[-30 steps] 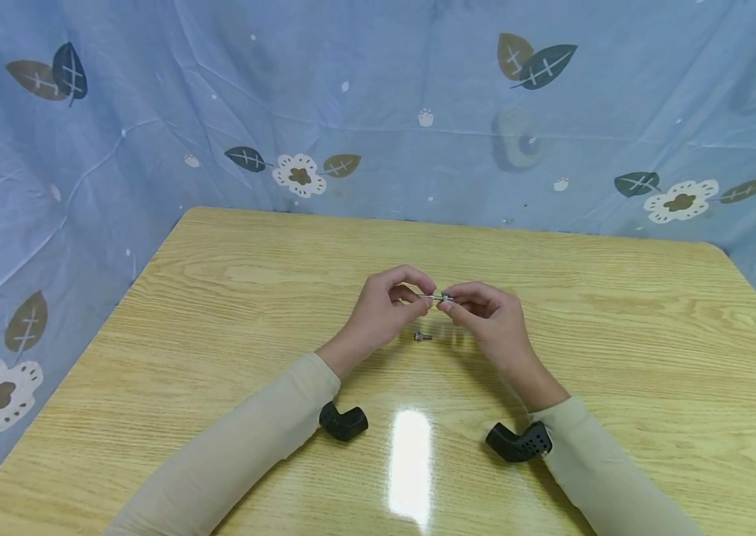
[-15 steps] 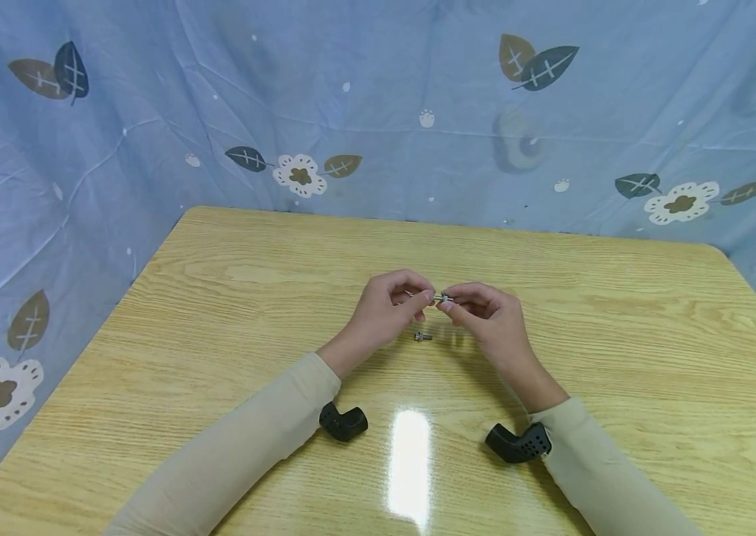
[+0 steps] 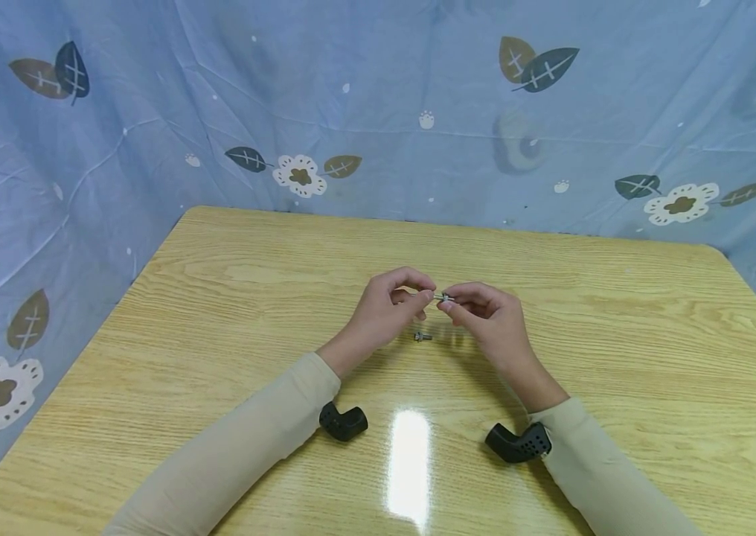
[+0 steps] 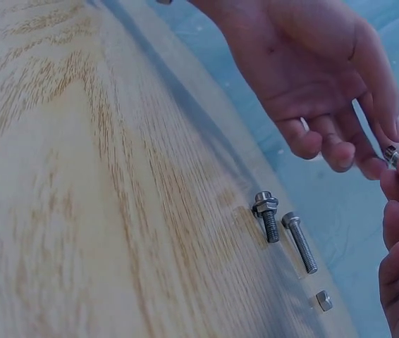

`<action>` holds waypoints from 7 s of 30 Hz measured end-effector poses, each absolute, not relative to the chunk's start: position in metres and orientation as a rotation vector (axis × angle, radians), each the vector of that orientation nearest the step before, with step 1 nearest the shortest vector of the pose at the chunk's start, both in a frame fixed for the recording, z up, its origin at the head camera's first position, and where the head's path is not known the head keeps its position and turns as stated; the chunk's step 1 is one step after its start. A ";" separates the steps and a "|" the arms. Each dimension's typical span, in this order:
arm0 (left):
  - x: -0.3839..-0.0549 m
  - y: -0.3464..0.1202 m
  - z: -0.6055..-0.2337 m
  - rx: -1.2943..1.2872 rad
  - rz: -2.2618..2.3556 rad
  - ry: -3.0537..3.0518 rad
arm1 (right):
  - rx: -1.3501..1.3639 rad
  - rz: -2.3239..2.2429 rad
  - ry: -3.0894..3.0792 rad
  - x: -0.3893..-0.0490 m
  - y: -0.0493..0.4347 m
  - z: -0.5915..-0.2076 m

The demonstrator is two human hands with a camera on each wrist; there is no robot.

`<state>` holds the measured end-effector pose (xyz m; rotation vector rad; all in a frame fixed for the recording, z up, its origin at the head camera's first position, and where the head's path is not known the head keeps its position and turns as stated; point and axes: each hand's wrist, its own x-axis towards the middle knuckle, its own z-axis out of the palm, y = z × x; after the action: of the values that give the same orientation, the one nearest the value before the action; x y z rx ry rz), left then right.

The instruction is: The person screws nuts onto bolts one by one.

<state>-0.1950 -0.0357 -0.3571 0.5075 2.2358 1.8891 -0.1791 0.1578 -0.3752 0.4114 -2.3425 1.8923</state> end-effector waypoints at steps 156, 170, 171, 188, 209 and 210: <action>-0.194 -0.035 -0.363 0.532 1.891 2.259 | 0.396 1.892 -2.336 -0.175 0.153 -0.379; -0.192 -0.035 -0.365 0.555 1.916 2.249 | 0.409 1.895 -2.330 -0.176 0.153 -0.383; -0.192 -0.035 -0.364 0.551 1.910 2.250 | 0.409 1.889 -2.332 -0.176 0.153 -0.383; -0.190 -0.034 -0.367 0.540 1.885 2.271 | 0.436 1.882 -2.321 -0.174 0.153 -0.386; -0.190 -0.034 -0.367 0.520 1.882 2.260 | 0.435 1.854 -2.339 -0.174 0.154 -0.386; -0.190 -0.034 -0.367 0.526 1.885 2.261 | 0.436 1.854 -2.340 -0.174 0.154 -0.386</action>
<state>-0.1898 -0.0340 -0.3671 0.5260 2.2608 1.8854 -0.1741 0.1539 -0.3861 0.4360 -2.3398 1.8536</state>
